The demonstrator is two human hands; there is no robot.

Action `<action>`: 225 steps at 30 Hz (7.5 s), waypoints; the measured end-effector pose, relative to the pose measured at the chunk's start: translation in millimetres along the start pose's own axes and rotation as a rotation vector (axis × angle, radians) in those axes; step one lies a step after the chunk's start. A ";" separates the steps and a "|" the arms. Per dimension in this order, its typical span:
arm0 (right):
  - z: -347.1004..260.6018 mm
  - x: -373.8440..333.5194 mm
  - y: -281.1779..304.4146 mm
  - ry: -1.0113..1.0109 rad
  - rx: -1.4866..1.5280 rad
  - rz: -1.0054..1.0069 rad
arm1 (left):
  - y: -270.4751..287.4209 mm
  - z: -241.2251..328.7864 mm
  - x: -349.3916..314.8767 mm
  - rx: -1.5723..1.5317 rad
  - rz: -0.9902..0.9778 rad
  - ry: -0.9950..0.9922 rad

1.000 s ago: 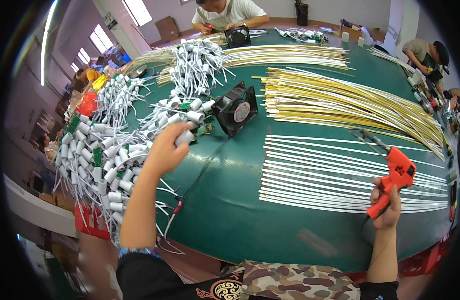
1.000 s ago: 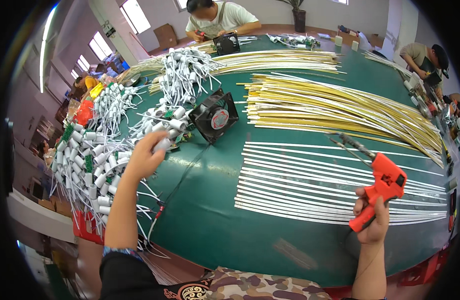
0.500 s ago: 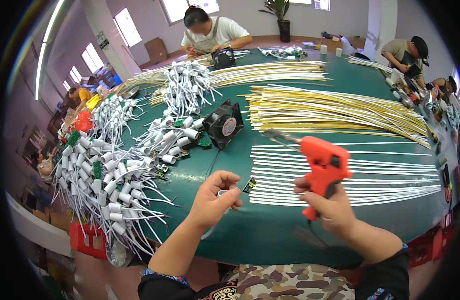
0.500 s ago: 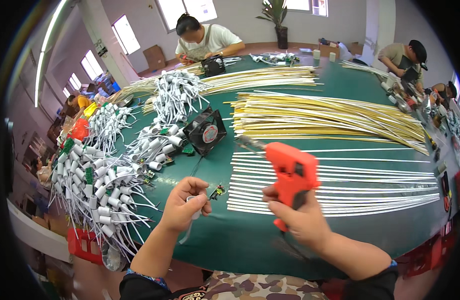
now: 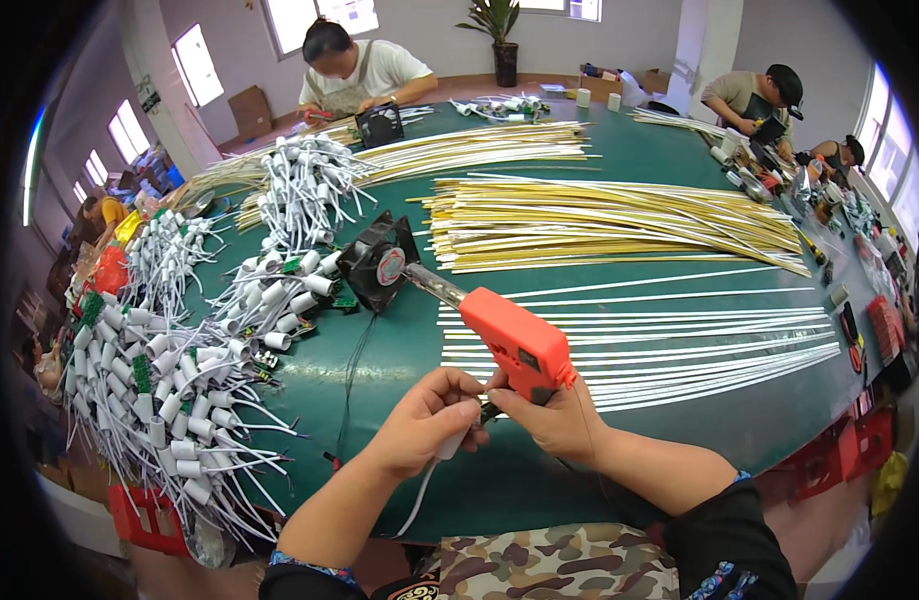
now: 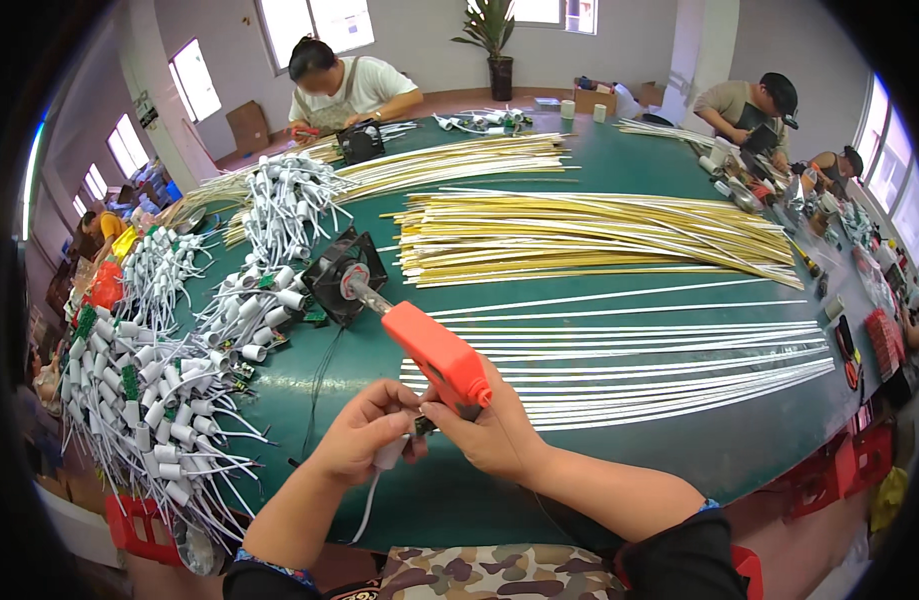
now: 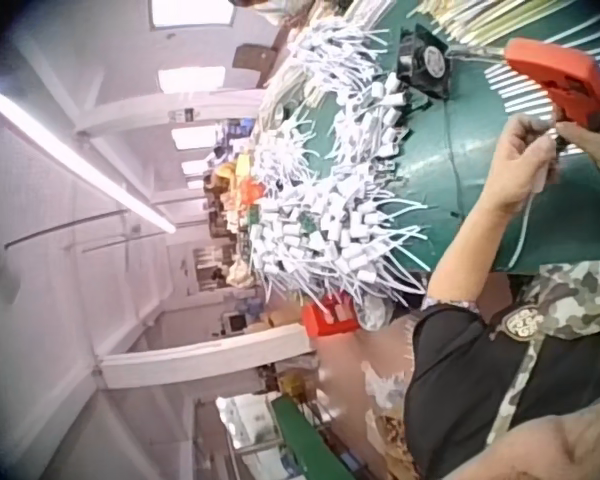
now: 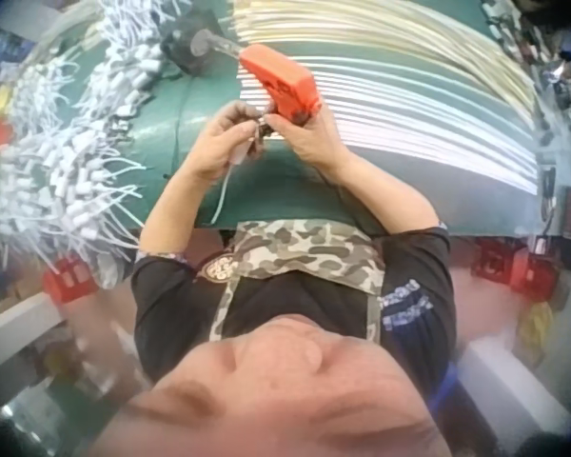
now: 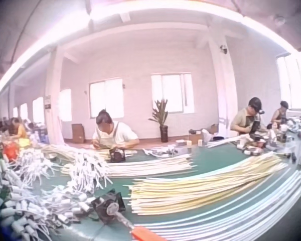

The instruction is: The person solders wires to LED strips and circuit boards using a soldering iron, then assembles the lighting components. A cooling fan is used to dissipate heat during the process.

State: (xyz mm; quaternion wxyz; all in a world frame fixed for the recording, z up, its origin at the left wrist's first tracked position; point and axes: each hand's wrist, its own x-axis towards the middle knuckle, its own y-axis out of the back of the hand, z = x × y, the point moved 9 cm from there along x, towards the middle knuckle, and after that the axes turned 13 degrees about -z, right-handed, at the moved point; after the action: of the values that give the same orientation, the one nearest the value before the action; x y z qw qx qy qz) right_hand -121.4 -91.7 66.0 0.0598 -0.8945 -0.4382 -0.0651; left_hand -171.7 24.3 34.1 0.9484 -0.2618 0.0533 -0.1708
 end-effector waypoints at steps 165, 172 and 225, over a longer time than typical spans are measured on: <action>29.1 -69.7 22.6 -0.097 -0.321 -0.162 | 74.0 -3.1 -0.9 1.254 0.017 0.399; 31.2 -68.3 18.7 -0.075 -0.385 -0.142 | 78.9 -6.3 -0.8 1.300 0.102 0.482; 22.3 -76.6 33.4 -0.024 -0.328 -0.106 | 34.3 8.0 -12.1 1.630 -0.213 0.032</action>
State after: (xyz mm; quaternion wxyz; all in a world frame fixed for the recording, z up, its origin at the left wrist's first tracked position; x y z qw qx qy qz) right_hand -140.0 -167.8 29.5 -0.0957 -0.8686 -0.4691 -0.1279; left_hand -171.3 60.0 23.5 0.8189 0.5077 -0.0989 -0.2486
